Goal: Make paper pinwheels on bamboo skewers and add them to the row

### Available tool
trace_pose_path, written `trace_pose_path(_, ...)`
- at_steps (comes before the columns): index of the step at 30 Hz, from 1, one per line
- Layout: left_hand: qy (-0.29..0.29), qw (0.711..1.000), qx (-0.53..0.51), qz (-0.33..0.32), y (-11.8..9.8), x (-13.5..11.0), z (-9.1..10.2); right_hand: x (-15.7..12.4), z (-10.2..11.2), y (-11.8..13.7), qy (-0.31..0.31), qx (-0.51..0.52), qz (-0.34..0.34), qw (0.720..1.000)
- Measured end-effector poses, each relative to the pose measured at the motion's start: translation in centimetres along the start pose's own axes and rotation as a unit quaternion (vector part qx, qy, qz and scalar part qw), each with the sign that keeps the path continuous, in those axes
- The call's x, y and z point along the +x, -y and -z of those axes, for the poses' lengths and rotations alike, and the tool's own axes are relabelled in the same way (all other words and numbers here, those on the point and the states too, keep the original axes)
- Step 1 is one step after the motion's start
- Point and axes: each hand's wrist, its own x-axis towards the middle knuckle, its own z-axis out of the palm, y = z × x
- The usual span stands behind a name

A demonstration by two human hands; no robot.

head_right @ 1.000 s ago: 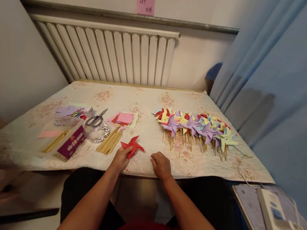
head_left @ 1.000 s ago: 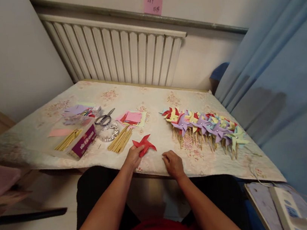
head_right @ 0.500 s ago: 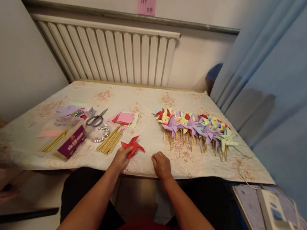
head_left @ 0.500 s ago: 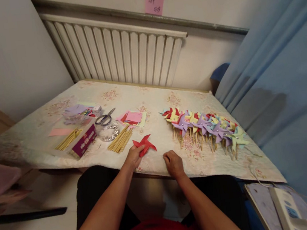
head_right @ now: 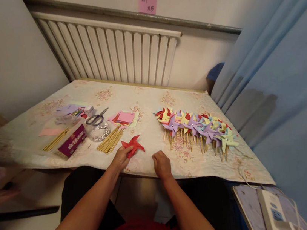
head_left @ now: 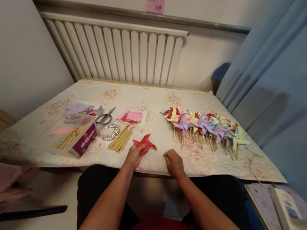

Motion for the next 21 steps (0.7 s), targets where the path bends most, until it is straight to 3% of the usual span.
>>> trace_pose_path(21, 0.001, 1.000, 0.004, -0.004, 0.39, 0.41, 0.44, 0.11, -0.05, 0.06, -0.003, -0.015, 0.005, 1.000)
